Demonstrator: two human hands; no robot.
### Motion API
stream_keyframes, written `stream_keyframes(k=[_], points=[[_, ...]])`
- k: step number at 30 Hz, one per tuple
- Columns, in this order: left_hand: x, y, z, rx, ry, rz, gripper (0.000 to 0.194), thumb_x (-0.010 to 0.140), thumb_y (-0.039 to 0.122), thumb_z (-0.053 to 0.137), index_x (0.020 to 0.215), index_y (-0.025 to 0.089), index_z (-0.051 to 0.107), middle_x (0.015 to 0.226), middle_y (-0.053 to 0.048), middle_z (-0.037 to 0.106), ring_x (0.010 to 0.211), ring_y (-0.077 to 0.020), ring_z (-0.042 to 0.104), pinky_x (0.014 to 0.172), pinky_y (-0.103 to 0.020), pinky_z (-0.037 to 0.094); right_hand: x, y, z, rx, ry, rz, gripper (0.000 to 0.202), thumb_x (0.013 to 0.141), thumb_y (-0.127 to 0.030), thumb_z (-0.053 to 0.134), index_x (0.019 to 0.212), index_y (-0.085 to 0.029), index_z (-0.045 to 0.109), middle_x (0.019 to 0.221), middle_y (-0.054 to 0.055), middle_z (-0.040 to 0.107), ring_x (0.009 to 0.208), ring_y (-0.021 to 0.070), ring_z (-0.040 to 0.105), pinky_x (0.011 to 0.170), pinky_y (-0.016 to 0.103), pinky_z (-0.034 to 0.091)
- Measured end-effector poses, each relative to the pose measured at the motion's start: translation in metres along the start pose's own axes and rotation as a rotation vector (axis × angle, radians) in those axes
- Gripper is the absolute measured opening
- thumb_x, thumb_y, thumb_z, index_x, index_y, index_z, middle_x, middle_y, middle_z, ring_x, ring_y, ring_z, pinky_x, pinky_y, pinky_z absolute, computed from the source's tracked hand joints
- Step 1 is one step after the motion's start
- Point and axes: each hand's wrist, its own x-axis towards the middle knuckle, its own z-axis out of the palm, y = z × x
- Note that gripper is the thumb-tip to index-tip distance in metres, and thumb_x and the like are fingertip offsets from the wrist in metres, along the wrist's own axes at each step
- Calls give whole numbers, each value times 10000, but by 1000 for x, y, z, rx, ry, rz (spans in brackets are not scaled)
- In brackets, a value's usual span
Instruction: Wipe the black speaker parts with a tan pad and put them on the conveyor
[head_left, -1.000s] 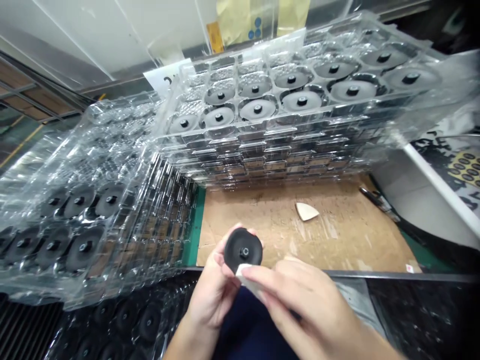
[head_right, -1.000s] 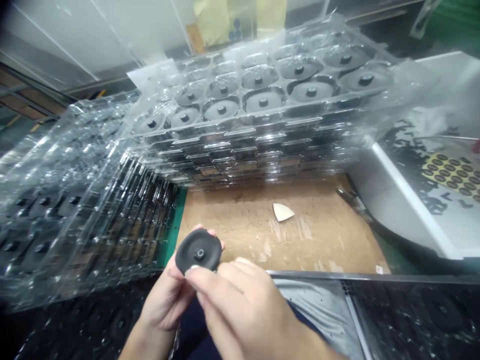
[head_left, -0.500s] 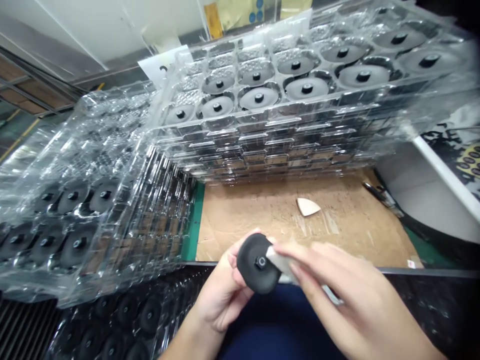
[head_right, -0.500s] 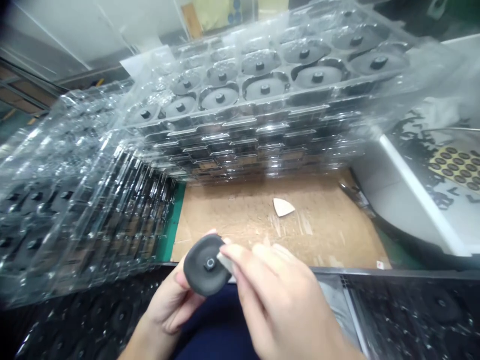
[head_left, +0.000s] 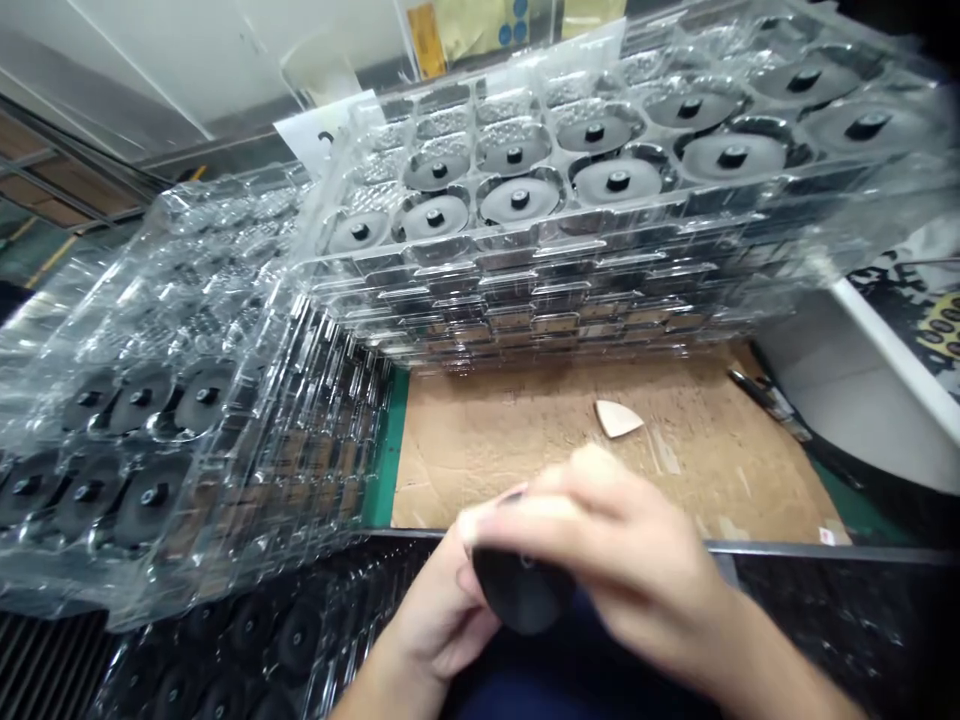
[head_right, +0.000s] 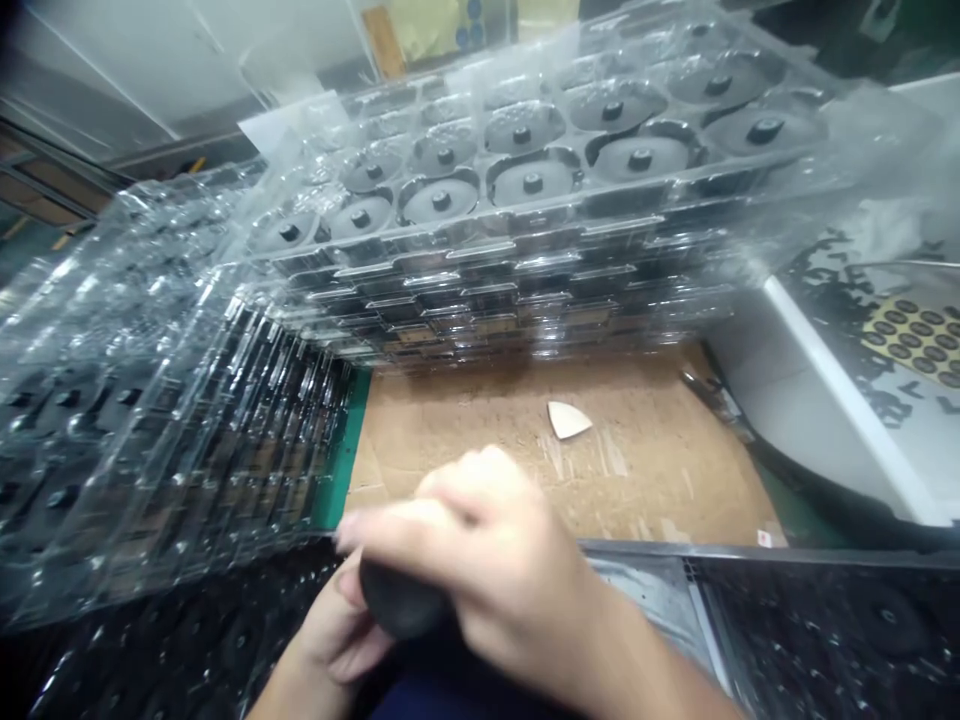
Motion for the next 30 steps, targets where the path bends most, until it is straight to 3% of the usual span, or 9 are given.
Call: stream_keyframes(k=[3,5,8,11,14,17,20,25,30], points=[[0,0,-4,-115,-93,8,467,608,275,758,1054,223,626,1046,-35,670,932,-217,632,824,-270,474,-7,35,2,-23,146,355,280,887,-199,432,1125,-255,569,1028,23,614,910,135,556,770,254,438],[-1,1,-6,-163,-137,9,473,628,276,744,1079,227,611,1087,-38,658,972,-238,622,841,-285,475,-17,61,13,-48,121,500,273,884,-260,437,1121,-248,573,1039,33,615,930,158,567,773,274,456],[0,2,-8,-174,-155,27,463,631,306,735,1069,208,620,1084,-46,663,975,-242,623,823,-268,488,-37,89,44,-27,-15,519,295,866,-266,432,1117,-252,586,967,35,624,872,169,591,754,297,478],[2,1,-8,-189,-146,43,414,660,326,709,1041,183,635,1060,-55,674,956,-238,631,810,-267,499,-54,101,75,-45,-17,540,334,841,-266,444,1151,-260,570,999,62,578,863,193,584,754,343,480],[1,0,-10,-206,-112,27,392,679,314,699,1044,188,633,1062,-49,668,947,-248,633,804,-292,513,-59,104,83,-48,47,561,330,860,-263,402,1146,-239,566,1069,85,532,954,209,552,811,363,461],[-1,-1,-13,-233,-89,14,470,632,368,720,1063,206,626,1068,-48,657,966,-266,622,807,-308,514,-55,102,76,-17,87,562,300,875,-257,384,1100,-228,581,964,65,560,829,171,566,739,312,478],[-1,-3,-17,-264,-99,3,481,656,390,695,1089,199,613,1056,-61,655,973,-262,617,827,-318,503,-51,94,70,7,107,555,287,874,-267,405,1106,-245,573,985,53,550,744,147,552,686,291,475],[0,-7,-19,-325,-194,6,545,712,530,553,1123,177,597,1059,-74,658,987,-247,612,853,-311,493,-52,80,73,57,98,519,273,887,-259,396,1082,-275,586,996,36,551,832,150,551,726,283,457],[-1,-2,-20,-278,-210,42,544,780,574,421,1131,193,585,1052,-55,659,921,-211,642,766,-255,526,-59,78,69,96,92,494,258,885,-250,406,1056,-238,600,977,52,586,915,170,552,800,306,443]])
